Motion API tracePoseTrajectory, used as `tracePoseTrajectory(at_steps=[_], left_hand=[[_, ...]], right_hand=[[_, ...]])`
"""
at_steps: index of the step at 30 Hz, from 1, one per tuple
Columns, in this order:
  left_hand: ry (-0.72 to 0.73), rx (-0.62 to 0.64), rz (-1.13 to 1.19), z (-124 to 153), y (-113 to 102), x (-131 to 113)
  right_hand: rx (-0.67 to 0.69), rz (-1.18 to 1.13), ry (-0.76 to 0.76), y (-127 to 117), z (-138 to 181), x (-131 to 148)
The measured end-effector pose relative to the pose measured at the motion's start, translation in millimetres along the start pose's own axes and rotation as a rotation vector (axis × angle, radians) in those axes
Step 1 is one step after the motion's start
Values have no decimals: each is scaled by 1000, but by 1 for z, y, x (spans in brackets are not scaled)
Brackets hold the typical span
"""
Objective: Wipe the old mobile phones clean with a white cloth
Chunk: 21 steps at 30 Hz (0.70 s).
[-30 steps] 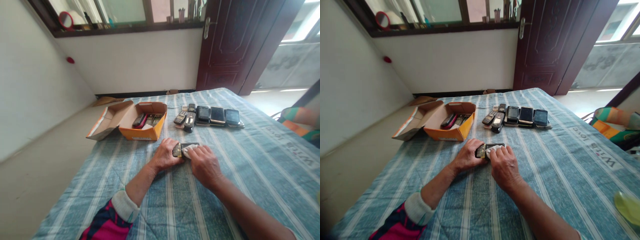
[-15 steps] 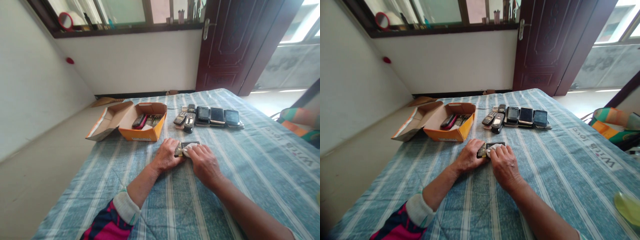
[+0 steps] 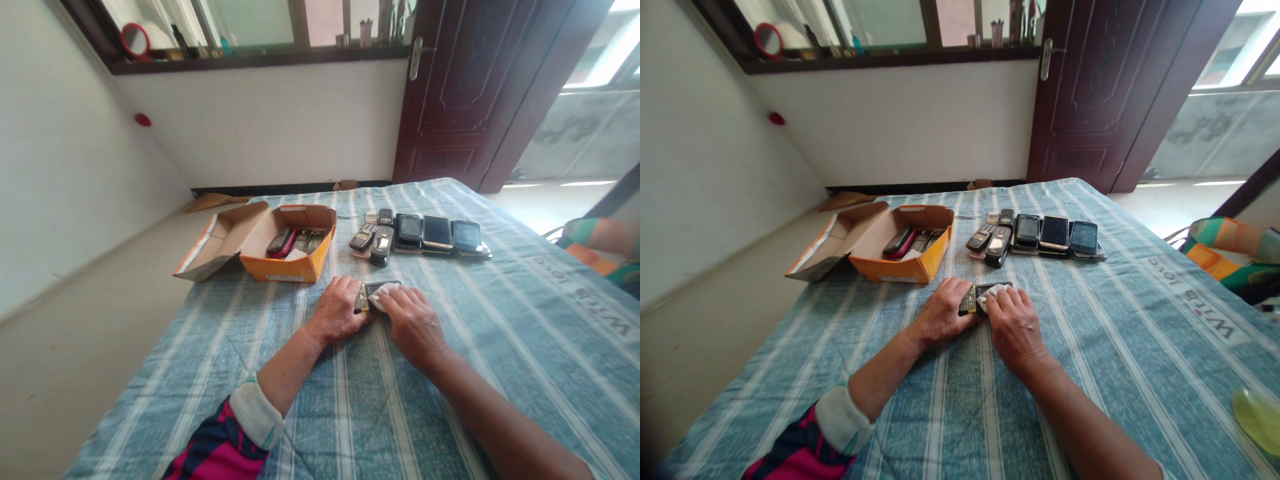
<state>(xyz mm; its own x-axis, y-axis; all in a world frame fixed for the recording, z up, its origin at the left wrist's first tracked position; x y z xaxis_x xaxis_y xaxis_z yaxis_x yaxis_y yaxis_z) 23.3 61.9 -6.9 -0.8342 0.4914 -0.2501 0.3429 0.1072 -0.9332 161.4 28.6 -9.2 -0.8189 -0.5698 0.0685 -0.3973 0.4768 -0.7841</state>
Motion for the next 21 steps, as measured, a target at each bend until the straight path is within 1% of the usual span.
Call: tracePoseTrajectory(at_steps=[3, 6, 11, 16, 18, 21], left_hand=[[-2, -22, 24, -2, 0, 2], [0, -32, 42, -4, 0, 4], [-4, -80, 24, -6, -3, 4], [-64, -125, -37, -5, -5, 4], [-91, -131, -48, -5, -6, 6], [-92, -112, -10, -5, -6, 10]], right_hand=[[4, -35, -54, -1, -2, 11], [37, -40, -54, -2, -5, 13], [58, -25, -32, -1, -9, 6], [86, 17, 6, 0, -11, -4], [89, 34, 24, 0, -11, -9], [92, 40, 44, 0, -11, -13]])
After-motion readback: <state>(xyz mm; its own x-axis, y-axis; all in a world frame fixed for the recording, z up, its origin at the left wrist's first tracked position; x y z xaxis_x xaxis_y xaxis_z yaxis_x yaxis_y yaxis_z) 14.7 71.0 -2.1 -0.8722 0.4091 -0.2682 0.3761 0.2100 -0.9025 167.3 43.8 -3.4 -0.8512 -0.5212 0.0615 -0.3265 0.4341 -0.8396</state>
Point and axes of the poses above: each hand's wrist, its own z-axis away from the middle knuckle, its own y-axis out of the palm, x = y × z, the point moved 5 cm from there along -z, towards the middle knuckle, and after that the axes turned 2 degrees about -x, right-handed, at the moved point
